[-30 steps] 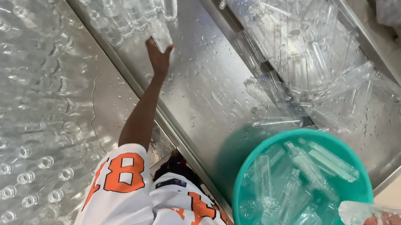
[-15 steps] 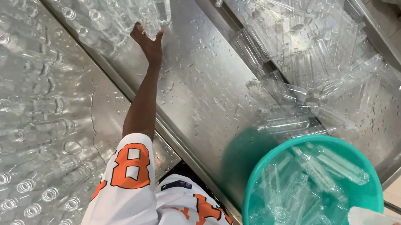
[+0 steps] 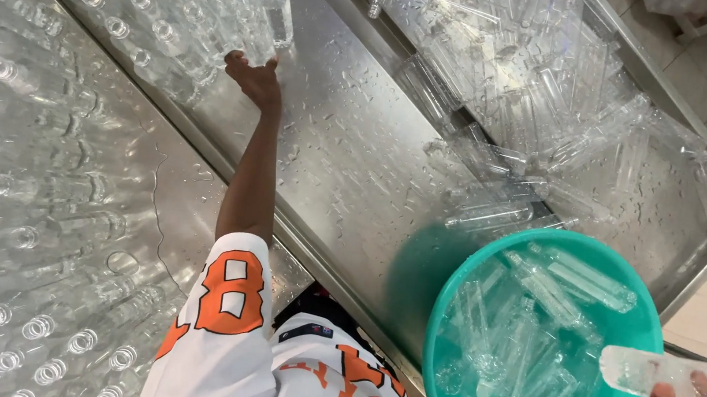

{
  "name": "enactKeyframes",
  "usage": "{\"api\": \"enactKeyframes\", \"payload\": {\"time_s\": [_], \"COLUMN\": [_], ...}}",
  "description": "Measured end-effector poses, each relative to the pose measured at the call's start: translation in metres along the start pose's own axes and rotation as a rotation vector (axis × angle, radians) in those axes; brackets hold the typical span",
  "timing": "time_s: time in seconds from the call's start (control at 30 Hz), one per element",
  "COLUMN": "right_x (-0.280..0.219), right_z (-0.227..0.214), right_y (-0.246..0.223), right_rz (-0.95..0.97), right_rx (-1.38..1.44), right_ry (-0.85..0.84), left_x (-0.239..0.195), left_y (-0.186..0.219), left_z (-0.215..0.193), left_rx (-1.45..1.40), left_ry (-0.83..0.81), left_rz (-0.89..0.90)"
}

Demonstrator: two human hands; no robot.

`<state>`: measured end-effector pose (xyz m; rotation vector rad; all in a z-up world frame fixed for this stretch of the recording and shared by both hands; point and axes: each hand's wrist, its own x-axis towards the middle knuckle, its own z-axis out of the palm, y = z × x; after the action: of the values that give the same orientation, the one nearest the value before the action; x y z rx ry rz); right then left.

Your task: Rinsing empty plastic bottles under a water tap and collecting them in a plastic basin in a production facility.

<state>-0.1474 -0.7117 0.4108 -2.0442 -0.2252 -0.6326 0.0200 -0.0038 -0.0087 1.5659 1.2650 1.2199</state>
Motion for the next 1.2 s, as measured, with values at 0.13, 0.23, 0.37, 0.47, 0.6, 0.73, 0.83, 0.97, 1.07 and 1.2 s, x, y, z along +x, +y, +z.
{"api": "enactKeyframes", "payload": {"time_s": [0.13, 0.23, 0.37, 0.47, 0.6, 0.73, 0.83, 0.97, 1.07, 1.2], "right_x": [-0.001, 0.002, -0.002, -0.005, 0.006, 0.006, 0.011, 0.007, 0.005, -0.025], "right_z": [-0.007, -0.007, -0.009, -0.007, 0.001, -0.003, -0.009, -0.03, -0.052, -0.031], "right_y": [0.029, 0.043, 0.059, 0.052, 0.035, 0.048, 0.062, 0.089, 0.107, 0.159], "right_rz": [-0.037, 0.034, 0.129, 0.176, 0.232, 0.206, 0.157, 0.179, 0.296, 0.484], "right_rx": [0.087, 0.096, 0.206, 0.248, 0.293, 0.3, 0.28, 0.389, 0.221, -0.257], "right_ry": [0.041, 0.118, 0.16, 0.161, 0.12, 0.084, 0.074, -0.005, -0.135, -0.673], "left_x": [-0.026, -0.087, -0.225, -0.335, -0.437, -0.491, -0.516, -0.521, -0.519, -0.521], "left_y": [-0.014, 0.046, 0.158, 0.252, 0.356, 0.418, 0.436, 0.433, 0.436, 0.436], "left_z": [-0.002, -0.03, -0.081, -0.121, -0.175, -0.192, -0.188, -0.198, -0.199, -0.203], "left_rx": [-0.343, -0.298, -0.424, -0.573, -0.644, -0.528, -0.451, -0.494, -0.55, -0.568], "left_ry": [0.002, -0.202, -0.743, -1.142, -1.702, -1.881, -1.827, -1.69, -1.636, -1.611], "left_rz": [0.246, -0.364, -0.219, -0.18, 0.14, 0.36, 0.246, 0.194, 0.209, 0.227]}}
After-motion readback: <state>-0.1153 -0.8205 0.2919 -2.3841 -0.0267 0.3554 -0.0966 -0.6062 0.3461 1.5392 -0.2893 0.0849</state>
